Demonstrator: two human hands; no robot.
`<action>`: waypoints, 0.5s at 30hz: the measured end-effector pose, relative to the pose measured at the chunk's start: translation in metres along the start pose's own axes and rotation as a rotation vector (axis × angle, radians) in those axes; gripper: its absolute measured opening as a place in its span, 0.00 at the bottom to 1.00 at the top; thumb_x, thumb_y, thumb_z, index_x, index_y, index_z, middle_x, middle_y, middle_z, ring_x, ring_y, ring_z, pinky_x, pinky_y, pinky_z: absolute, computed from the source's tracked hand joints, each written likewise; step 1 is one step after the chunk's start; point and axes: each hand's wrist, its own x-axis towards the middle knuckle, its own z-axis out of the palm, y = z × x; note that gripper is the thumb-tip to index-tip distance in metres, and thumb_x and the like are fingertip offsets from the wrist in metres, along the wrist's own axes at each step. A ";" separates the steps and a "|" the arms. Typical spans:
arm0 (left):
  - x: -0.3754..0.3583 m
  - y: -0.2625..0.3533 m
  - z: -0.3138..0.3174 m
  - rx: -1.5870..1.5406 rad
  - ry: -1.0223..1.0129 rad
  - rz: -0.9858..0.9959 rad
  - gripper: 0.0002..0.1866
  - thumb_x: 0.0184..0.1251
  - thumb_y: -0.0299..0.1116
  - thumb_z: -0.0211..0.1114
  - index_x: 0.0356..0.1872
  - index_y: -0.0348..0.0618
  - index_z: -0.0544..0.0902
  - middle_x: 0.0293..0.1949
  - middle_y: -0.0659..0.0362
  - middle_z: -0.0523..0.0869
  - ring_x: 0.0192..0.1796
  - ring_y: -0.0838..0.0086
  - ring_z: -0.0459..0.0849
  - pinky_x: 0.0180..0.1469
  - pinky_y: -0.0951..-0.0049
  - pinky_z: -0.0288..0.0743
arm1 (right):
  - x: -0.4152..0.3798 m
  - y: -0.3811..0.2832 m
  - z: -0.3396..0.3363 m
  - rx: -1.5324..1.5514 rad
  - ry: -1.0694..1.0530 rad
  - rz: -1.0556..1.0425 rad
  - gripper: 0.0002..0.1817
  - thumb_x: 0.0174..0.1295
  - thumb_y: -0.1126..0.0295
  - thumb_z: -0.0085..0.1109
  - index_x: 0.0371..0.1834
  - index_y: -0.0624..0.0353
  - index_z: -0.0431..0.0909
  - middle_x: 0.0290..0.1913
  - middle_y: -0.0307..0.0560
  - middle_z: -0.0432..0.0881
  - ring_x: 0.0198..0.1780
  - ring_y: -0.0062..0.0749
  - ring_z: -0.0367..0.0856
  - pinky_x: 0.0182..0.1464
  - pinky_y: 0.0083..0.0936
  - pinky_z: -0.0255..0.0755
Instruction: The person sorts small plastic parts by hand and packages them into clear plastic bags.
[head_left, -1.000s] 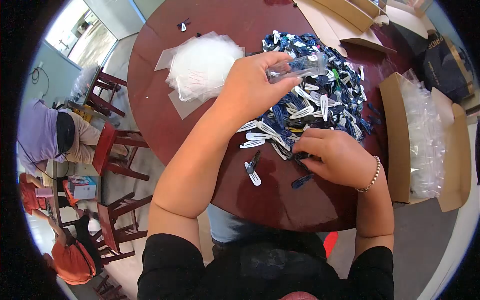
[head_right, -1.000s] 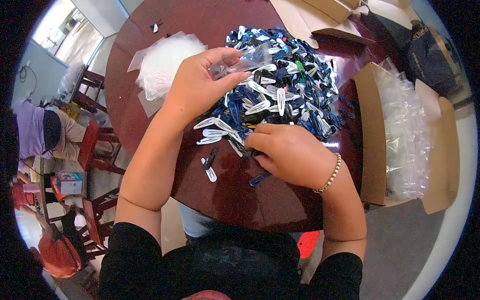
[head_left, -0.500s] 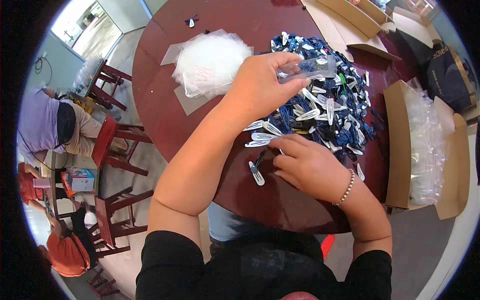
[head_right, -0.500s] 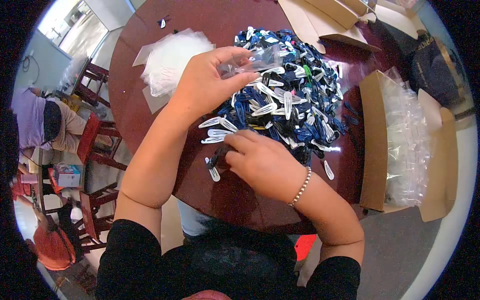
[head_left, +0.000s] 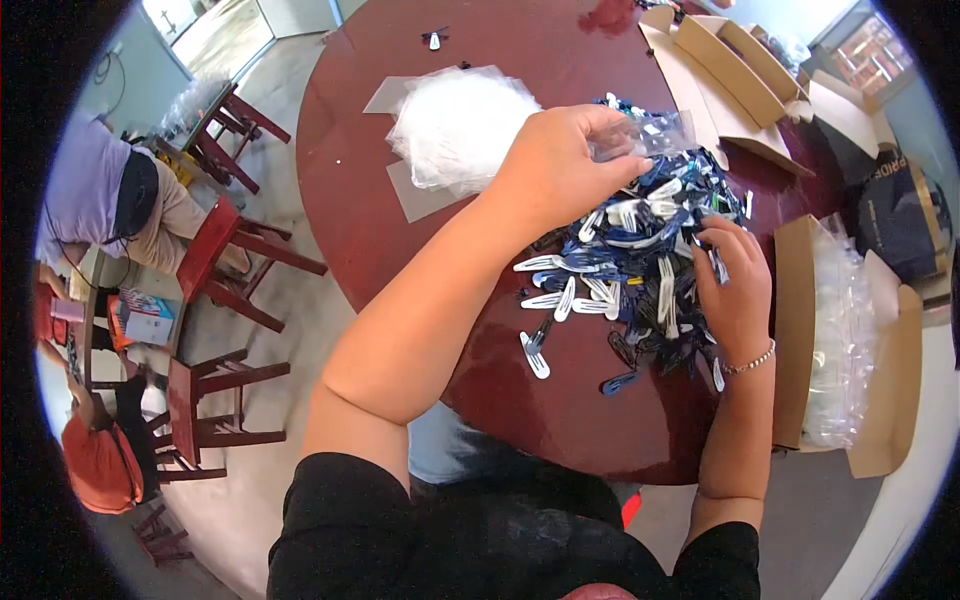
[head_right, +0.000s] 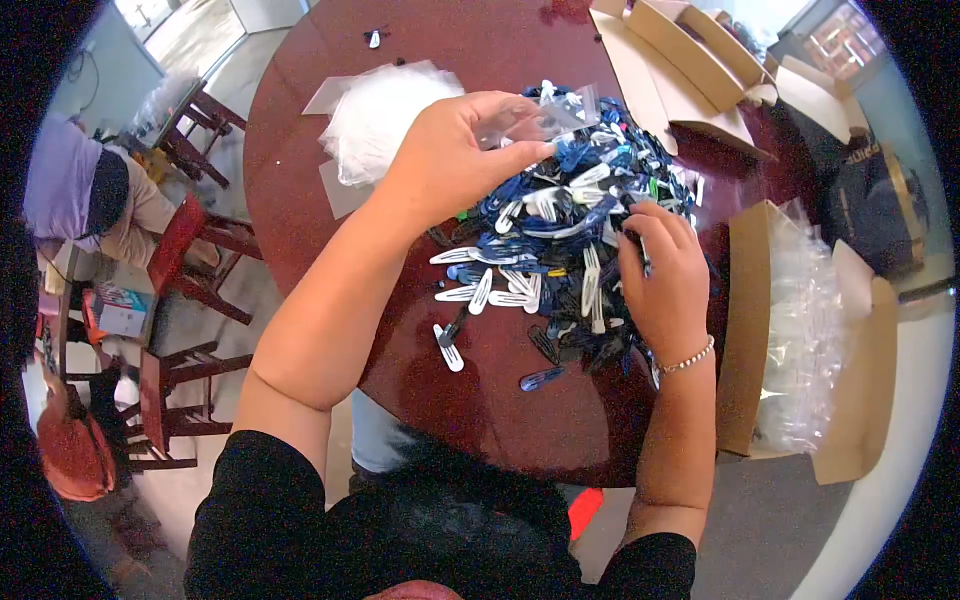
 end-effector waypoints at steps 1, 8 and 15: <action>0.001 -0.001 -0.001 0.017 0.008 0.014 0.22 0.56 0.37 0.76 0.49 0.35 0.84 0.41 0.53 0.89 0.44 0.75 0.86 0.48 0.73 0.78 | 0.002 -0.003 -0.001 0.031 0.050 0.003 0.07 0.57 0.79 0.64 0.39 0.64 0.79 0.47 0.52 0.83 0.49 0.46 0.82 0.52 0.34 0.75; 0.001 0.000 -0.003 -0.022 0.036 0.013 0.21 0.55 0.37 0.76 0.47 0.34 0.85 0.40 0.52 0.89 0.44 0.73 0.87 0.49 0.73 0.79 | 0.032 -0.062 0.029 0.211 -0.152 -0.330 0.09 0.55 0.76 0.65 0.40 0.60 0.81 0.44 0.47 0.82 0.46 0.43 0.81 0.47 0.35 0.77; 0.006 -0.006 -0.007 0.001 0.062 0.013 0.21 0.55 0.37 0.75 0.46 0.33 0.85 0.41 0.51 0.89 0.45 0.72 0.88 0.50 0.71 0.79 | 0.042 -0.067 0.067 -0.037 -0.170 -0.342 0.07 0.52 0.75 0.56 0.34 0.58 0.78 0.37 0.44 0.80 0.38 0.39 0.79 0.40 0.32 0.78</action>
